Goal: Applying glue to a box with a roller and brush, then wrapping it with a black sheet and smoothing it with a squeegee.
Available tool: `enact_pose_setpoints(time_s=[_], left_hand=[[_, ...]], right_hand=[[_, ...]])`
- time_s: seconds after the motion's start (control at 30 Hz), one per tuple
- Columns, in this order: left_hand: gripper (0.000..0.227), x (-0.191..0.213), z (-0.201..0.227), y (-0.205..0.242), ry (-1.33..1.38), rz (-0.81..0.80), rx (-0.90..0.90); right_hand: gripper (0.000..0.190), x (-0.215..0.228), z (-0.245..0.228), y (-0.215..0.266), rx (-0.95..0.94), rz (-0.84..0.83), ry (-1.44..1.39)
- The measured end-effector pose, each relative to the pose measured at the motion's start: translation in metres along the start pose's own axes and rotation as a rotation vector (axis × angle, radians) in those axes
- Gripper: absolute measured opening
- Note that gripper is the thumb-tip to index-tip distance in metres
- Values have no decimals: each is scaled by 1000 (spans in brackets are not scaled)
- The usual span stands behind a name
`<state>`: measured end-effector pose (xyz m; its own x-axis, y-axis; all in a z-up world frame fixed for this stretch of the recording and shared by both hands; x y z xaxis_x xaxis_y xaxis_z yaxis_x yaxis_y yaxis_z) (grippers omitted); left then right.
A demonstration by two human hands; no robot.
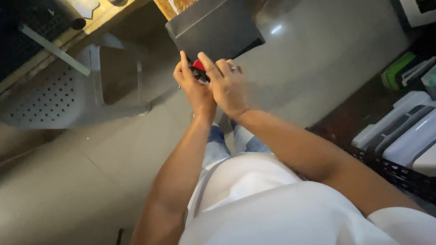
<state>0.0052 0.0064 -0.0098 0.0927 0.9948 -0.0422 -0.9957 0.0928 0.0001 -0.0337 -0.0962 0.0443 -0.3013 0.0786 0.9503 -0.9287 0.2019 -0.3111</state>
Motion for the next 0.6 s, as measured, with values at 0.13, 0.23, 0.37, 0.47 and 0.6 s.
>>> enact_pose_setpoints(time_s=[0.13,0.23,0.37,0.47,0.6], left_hand=[[99,-4,4,-5,-10,-5,-19],[99,5,5,0,-86,18,-24],[79,-2,-22,-4,-68,44,-82],[107,2,7,-5,-19,-2,2],[108,4,7,-1,-52,-2,-91]], right_hand=[[56,-14,69,-17,-36,189,269],[66,-23,81,-13,-212,140,105],[59,7,-15,-7,48,57,62],[43,4,11,-12,28,87,253],[51,-14,127,-31,-408,-192,152]])
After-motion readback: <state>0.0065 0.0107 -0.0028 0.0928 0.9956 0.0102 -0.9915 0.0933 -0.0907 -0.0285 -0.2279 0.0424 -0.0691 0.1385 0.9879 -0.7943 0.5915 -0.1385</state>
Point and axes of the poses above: each hand's wrist, its own y-axis away from the middle knuckle, its own x-axis out of the back of the hand, z = x × y, the point moved 2 cm from there along -y, towards the middle knuckle, and after that the axes turned 15 degrees about y, right-handed, at the moved point
